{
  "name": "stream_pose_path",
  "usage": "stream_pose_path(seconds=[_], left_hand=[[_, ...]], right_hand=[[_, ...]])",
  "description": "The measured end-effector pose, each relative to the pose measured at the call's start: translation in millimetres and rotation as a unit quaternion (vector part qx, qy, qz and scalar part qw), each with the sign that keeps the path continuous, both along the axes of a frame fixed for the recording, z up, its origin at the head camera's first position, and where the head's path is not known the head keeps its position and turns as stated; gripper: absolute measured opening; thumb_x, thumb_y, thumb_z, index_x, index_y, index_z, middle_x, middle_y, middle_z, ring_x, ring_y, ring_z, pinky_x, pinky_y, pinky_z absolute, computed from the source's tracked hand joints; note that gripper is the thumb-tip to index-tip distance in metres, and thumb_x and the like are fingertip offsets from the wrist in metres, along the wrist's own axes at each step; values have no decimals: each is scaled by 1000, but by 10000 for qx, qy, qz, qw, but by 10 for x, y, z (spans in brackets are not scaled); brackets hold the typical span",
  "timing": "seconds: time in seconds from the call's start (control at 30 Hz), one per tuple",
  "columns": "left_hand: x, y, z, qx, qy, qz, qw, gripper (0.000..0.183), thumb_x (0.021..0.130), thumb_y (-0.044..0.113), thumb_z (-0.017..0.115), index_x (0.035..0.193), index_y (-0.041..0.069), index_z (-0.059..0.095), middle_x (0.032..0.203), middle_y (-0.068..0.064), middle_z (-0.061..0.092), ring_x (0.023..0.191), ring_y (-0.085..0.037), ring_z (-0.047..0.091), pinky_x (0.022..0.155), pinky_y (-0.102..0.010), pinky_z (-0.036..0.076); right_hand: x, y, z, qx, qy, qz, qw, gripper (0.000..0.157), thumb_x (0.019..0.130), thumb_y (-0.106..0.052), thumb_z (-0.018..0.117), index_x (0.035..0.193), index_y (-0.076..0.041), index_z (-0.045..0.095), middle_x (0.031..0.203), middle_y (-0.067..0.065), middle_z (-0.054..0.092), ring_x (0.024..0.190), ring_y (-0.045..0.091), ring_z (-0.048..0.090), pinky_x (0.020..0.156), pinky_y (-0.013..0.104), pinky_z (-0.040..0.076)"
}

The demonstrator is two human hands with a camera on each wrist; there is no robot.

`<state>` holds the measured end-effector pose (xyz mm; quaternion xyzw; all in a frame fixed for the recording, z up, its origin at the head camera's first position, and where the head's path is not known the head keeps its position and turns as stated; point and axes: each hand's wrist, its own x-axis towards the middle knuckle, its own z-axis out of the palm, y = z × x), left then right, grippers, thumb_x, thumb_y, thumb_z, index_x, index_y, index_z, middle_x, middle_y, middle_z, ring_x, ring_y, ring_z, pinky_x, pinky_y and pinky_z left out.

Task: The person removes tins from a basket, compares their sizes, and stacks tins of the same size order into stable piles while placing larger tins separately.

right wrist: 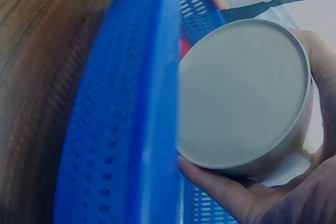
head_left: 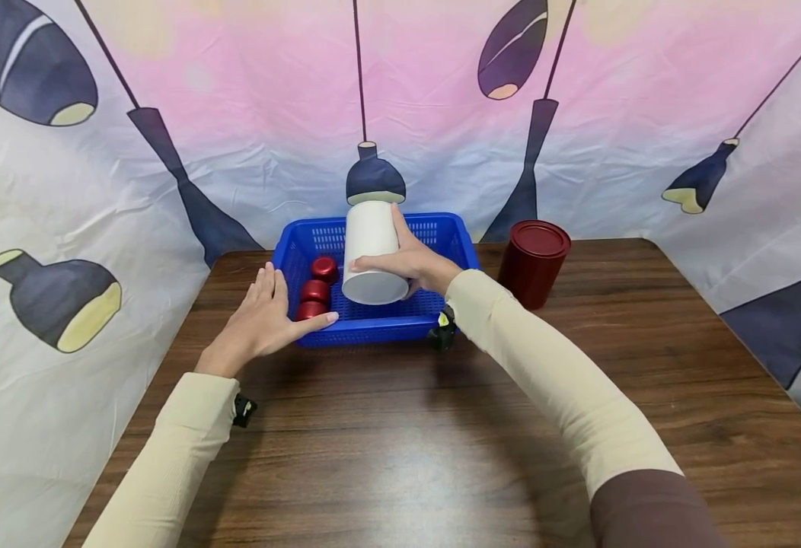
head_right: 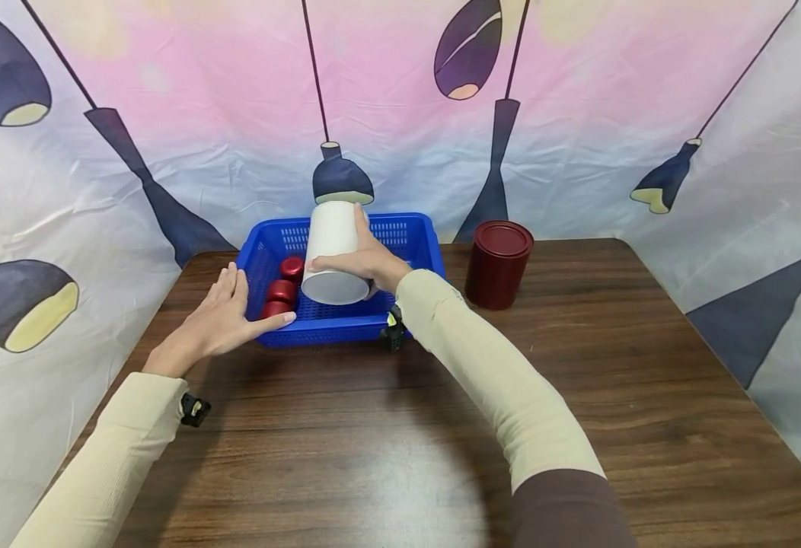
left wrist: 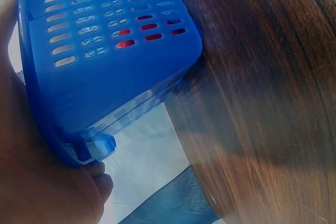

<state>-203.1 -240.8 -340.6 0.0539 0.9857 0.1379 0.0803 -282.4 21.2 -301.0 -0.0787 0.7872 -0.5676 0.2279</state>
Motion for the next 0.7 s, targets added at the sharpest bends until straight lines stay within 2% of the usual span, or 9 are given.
stream_pose_path(seconds=[0.43,0.7], left_hand=[[5,-6,2,18,-13,-36,10000,135,81,90,43,155,-12,-6,162,-29,-21,150,-47,-17,120,-62,0],[10,0,1,21,15,-46,10000,135,81,90,43,155,-12,-6,162,-30,-19,150,-48,-15,120,-63,0]], right_hand=[[24,289,291,99,604,-135,9980,133,75,-47,88,154,-55,-18,161,8,20,126,34,49,74,61,57],[83,589,449,-52,731,-304,9968,131,74,-48,88,151,-60,-17,161,5,19,126,30,50,79,57,57]])
